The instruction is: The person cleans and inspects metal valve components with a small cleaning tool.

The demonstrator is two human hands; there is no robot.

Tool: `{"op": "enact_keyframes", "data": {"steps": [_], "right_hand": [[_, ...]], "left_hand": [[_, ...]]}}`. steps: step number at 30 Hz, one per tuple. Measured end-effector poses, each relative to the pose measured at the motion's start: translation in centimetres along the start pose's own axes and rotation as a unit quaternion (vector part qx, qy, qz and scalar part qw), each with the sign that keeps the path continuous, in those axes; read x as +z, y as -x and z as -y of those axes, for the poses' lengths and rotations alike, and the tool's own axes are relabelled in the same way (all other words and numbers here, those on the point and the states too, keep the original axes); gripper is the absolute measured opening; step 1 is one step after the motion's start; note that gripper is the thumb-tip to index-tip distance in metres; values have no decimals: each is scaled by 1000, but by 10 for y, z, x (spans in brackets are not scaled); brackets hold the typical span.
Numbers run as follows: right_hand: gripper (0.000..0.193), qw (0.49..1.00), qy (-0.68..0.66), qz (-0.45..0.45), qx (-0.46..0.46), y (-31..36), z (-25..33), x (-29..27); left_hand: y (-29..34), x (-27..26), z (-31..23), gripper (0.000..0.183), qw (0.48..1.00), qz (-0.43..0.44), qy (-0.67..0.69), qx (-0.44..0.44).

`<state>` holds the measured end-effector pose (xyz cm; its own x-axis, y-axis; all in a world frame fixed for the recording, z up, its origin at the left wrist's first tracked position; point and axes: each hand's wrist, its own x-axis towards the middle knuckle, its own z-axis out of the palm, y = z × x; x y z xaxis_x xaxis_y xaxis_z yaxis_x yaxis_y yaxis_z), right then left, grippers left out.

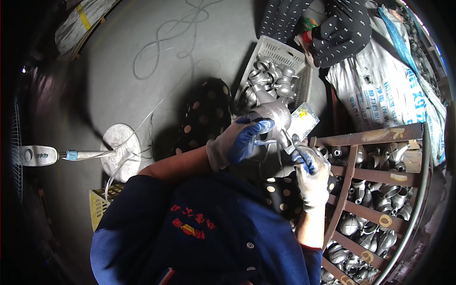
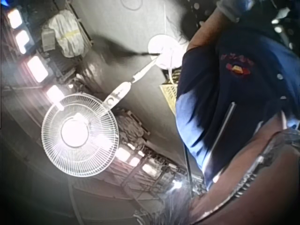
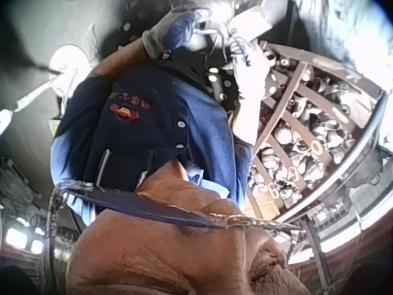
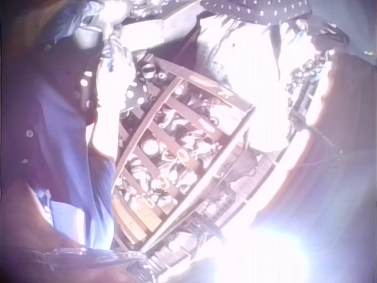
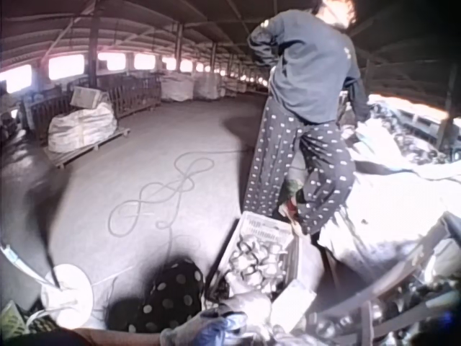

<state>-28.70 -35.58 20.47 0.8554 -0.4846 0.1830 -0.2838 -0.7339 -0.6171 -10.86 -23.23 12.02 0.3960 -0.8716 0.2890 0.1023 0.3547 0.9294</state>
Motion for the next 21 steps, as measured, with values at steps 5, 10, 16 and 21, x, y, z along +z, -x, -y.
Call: {"op": "enact_keyframes", "data": {"steps": [5, 10, 16, 21], "right_hand": [[20, 999, 29, -13, -30, 0, -7, 1], [20, 996, 81, -11, -35, 4, 1, 0], [22, 982, 187, -1, -33, 11, 7, 1], [17, 995, 95, -5, -20, 5, 10, -2]], "left_hand": [[2, -2, 14, 40, 993, 25, -103, 58], [3, 0, 17, 41, 999, 12, -7, 37], [3, 3, 16, 43, 999, -24, 38, -13], [6, -3, 21, 48, 987, -11, -144, 75]]}}
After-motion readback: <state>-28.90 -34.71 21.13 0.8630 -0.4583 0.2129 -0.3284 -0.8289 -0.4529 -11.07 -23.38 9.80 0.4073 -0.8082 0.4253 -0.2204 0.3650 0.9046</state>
